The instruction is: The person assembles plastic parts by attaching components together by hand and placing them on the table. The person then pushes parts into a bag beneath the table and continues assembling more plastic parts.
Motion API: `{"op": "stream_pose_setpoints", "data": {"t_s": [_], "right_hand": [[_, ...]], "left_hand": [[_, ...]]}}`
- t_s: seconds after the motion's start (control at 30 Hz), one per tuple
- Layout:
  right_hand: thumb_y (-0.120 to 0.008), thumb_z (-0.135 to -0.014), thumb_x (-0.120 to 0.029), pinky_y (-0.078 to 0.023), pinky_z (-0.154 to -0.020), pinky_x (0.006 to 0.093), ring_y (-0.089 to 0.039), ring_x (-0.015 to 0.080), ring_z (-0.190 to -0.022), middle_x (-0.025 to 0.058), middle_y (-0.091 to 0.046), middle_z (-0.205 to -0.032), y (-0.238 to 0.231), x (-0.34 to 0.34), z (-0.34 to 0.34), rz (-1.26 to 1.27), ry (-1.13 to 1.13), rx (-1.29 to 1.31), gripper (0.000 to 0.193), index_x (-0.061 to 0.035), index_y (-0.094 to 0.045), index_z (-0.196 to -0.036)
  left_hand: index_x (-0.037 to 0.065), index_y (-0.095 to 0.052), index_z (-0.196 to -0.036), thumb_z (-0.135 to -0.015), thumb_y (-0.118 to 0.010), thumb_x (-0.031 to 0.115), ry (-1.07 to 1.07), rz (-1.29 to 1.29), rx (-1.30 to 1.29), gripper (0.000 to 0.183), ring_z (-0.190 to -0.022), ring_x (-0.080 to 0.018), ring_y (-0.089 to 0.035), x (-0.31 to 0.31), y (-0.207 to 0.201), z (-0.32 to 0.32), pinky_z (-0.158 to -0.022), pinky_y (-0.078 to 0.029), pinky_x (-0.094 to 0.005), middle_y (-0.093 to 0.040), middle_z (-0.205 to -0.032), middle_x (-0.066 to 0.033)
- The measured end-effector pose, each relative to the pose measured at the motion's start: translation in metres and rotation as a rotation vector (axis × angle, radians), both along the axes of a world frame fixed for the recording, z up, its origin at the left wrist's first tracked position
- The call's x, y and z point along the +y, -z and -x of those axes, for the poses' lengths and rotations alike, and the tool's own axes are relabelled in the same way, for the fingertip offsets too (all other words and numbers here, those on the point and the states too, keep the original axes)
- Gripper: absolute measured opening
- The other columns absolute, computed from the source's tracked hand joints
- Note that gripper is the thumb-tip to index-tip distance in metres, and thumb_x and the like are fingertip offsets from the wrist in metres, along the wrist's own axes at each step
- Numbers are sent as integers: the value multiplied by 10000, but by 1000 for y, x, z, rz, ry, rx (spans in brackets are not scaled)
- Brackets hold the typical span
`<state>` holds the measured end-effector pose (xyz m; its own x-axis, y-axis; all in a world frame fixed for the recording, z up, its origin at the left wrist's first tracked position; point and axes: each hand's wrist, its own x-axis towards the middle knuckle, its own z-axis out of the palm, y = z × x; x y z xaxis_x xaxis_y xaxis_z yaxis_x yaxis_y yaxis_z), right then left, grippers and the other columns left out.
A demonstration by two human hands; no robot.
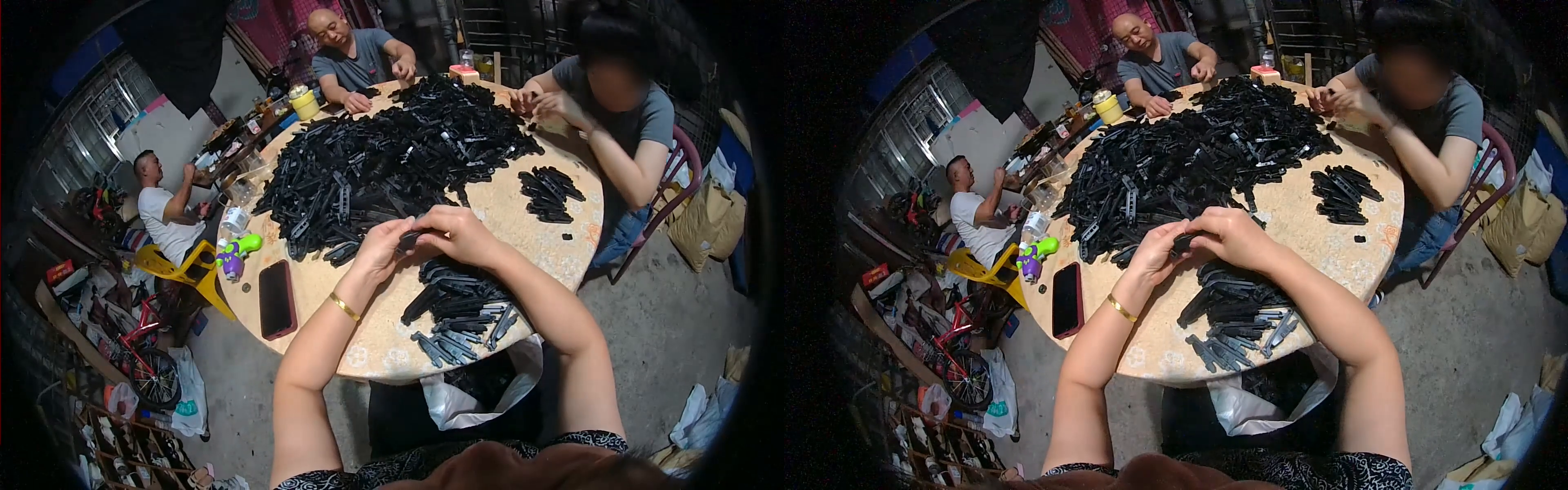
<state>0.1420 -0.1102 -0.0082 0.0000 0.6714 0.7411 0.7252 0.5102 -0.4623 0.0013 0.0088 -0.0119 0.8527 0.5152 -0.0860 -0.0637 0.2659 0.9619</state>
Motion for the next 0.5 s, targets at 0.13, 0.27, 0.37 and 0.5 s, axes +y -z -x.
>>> {"op": "stream_pose_setpoints", "data": {"t_s": [0.13,0.27,0.37,0.5], "right_hand": [[-672,-732,-118,-475,-620,351,-583,284,-711,105,-584,-768,-2,-4,-3,64,62,-80,181,-70,-648,-905],[-661,-738,-131,-470,-609,363,-578,277,-701,92,-571,-744,1,-4,-5,39,135,-151,176,-85,-651,-908],[-662,-736,-143,-469,-615,364,-577,275,-699,88,-567,-740,2,-3,-7,-1,125,-206,195,-84,-648,-921],[-703,-706,-202,-477,-652,354,-597,268,-748,106,-603,-792,-6,-3,1,-129,212,-244,291,-68,-636,-955]], "left_hand": [[14,-608,-1008,-886,-567,236,-41,99,105,256,-634,-77,-546,-5,-9,1,-552,-448,-198,-623,-810,-21],[-35,-546,-1135,-873,-565,124,56,-333,92,307,-615,-63,-528,-14,-18,5,-538,-434,-186,-619,-800,-34],[-56,-516,-1162,-856,-569,80,84,-424,140,340,-619,-59,-524,-13,-21,7,-547,-439,-188,-622,-815,-42],[-34,-508,-1174,-812,-596,56,28,-745,128,384,-693,-149,-605,-6,-16,11,-623,-479,-259,-650,-855,-110]]}}
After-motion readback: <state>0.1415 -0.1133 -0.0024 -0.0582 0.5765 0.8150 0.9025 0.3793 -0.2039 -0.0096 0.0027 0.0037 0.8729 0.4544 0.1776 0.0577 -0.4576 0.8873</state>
